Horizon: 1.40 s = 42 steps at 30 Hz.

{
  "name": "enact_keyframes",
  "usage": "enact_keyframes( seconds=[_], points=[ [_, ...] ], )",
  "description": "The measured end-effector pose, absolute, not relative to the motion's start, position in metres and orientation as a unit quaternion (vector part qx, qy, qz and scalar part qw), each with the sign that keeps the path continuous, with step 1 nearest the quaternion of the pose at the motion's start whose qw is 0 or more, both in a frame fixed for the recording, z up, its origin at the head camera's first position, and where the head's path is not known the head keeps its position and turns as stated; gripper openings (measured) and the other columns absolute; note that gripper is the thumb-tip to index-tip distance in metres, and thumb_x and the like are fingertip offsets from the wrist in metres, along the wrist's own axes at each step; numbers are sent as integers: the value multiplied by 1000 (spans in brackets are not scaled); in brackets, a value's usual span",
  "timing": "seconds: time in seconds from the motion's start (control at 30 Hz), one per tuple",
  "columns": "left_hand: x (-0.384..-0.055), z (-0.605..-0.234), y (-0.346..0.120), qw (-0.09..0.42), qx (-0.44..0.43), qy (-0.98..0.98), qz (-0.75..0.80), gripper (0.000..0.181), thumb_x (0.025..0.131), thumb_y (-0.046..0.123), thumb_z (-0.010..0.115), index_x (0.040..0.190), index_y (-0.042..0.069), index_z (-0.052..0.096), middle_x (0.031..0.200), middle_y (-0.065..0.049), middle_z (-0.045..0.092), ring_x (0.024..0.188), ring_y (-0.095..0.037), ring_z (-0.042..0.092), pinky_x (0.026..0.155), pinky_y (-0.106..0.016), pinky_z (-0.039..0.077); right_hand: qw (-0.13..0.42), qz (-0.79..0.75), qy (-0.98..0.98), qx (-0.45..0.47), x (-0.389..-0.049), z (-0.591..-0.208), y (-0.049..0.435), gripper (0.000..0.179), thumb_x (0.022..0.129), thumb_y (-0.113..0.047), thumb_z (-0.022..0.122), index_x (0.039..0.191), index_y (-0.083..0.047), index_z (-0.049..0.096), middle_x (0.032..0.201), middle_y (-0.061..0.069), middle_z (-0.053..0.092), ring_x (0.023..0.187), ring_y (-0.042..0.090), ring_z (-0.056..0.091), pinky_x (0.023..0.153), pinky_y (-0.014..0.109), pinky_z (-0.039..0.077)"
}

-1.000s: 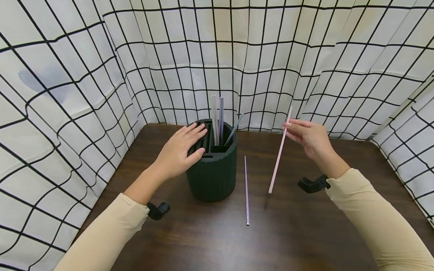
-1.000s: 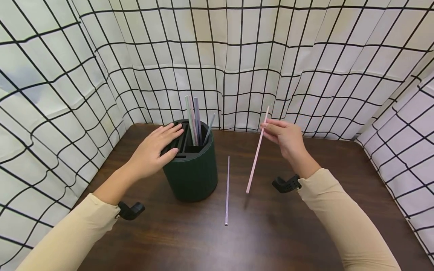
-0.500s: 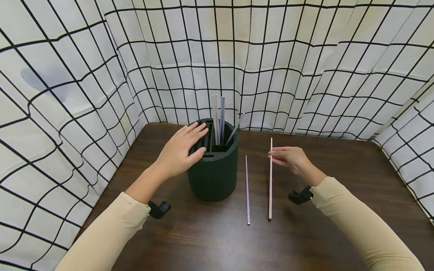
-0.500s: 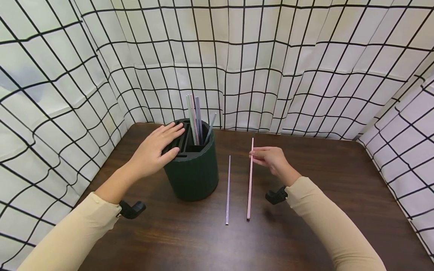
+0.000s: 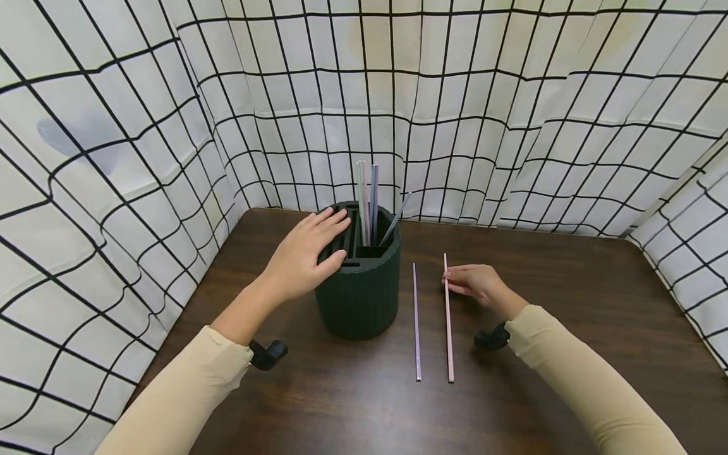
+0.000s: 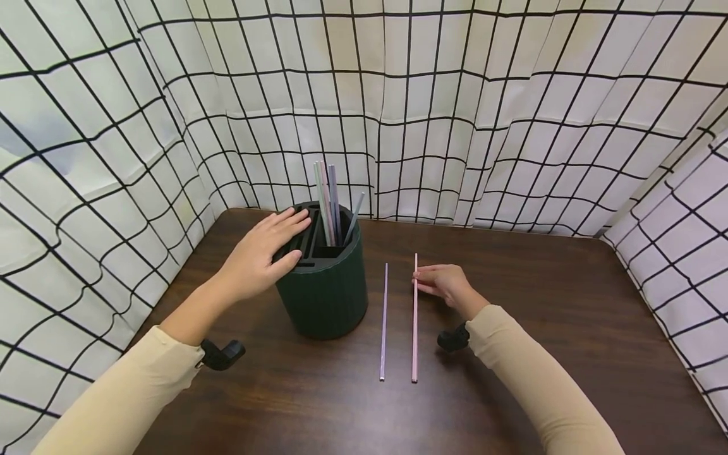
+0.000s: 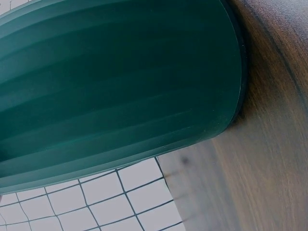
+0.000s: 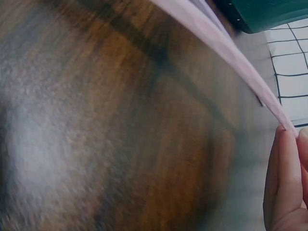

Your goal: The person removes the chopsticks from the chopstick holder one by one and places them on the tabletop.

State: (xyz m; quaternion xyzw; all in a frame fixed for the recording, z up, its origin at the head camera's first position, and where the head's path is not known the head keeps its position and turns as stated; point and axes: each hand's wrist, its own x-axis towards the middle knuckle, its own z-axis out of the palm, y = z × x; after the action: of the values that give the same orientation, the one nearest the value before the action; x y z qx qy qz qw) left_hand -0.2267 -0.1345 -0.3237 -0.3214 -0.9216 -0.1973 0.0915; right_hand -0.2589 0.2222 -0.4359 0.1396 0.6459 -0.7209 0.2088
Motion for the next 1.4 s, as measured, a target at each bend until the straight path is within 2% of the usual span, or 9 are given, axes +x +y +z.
enact_keyframes(
  seconds=[0.2, 0.37, 0.63, 0.83, 1.1, 1.27, 1.4],
  points=[
    [-224, -325, -134, 92, -322, -921, -198, 60, 99, 36, 47, 152, 9, 41, 161, -8, 35, 153, -29, 25, 128, -49, 14, 207, -716, 649, 150, -256, -446, 217, 46, 95, 6, 56, 138, 19, 45, 85, 1, 74, 75, 9, 72, 73, 24, 62],
    [-223, -326, -134, 92, -323, -921, -199, 60, 99, 35, 47, 152, 9, 41, 161, -8, 36, 153, -29, 25, 127, -50, 15, 197, -697, 672, 157, -254, -450, 213, 37, 94, 5, 59, 128, 19, 56, 82, 2, 73, 72, 8, 71, 71, 24, 63],
    [-222, -325, -133, 91, -321, -921, -199, 60, 99, 35, 47, 153, 9, 40, 161, -8, 35, 153, -29, 25, 128, -48, 14, 151, -681, 694, 180, -254, -452, 207, 31, 92, 3, 65, 120, 17, 63, 77, 1, 73, 68, 7, 71, 67, 24, 62],
    [-223, -325, -134, 89, -319, -923, -198, 60, 99, 36, 46, 153, 9, 40, 162, -8, 35, 153, -29, 24, 128, -48, 14, 127, -673, 705, 182, -252, -452, 203, 36, 90, 5, 65, 123, 19, 60, 76, 1, 73, 67, 5, 70, 67, 24, 62],
    [-225, -325, -135, 92, -319, -922, -198, 60, 99, 36, 46, 153, 10, 40, 162, -8, 35, 153, -29, 24, 127, -50, 15, 133, -693, 681, 194, -251, -448, 205, 40, 91, 4, 64, 128, 18, 57, 78, 1, 73, 70, 6, 72, 73, 26, 62],
    [-225, -324, -134, 92, -320, -922, -199, 60, 100, 36, 46, 153, 9, 40, 162, -8, 35, 153, -29, 24, 127, -49, 15, 145, -698, 672, 202, -247, -443, 210, 43, 92, 0, 65, 132, 14, 56, 85, 1, 74, 75, 8, 73, 80, 29, 61],
    [-226, -324, -134, 92, -319, -922, -198, 60, 100, 36, 46, 153, 9, 40, 161, -8, 35, 153, -29, 24, 127, -50, 15, 145, -713, 661, 185, -245, -434, 212, 48, 93, 0, 65, 137, 13, 52, 97, 6, 76, 77, 8, 73, 89, 32, 58]
  ],
)
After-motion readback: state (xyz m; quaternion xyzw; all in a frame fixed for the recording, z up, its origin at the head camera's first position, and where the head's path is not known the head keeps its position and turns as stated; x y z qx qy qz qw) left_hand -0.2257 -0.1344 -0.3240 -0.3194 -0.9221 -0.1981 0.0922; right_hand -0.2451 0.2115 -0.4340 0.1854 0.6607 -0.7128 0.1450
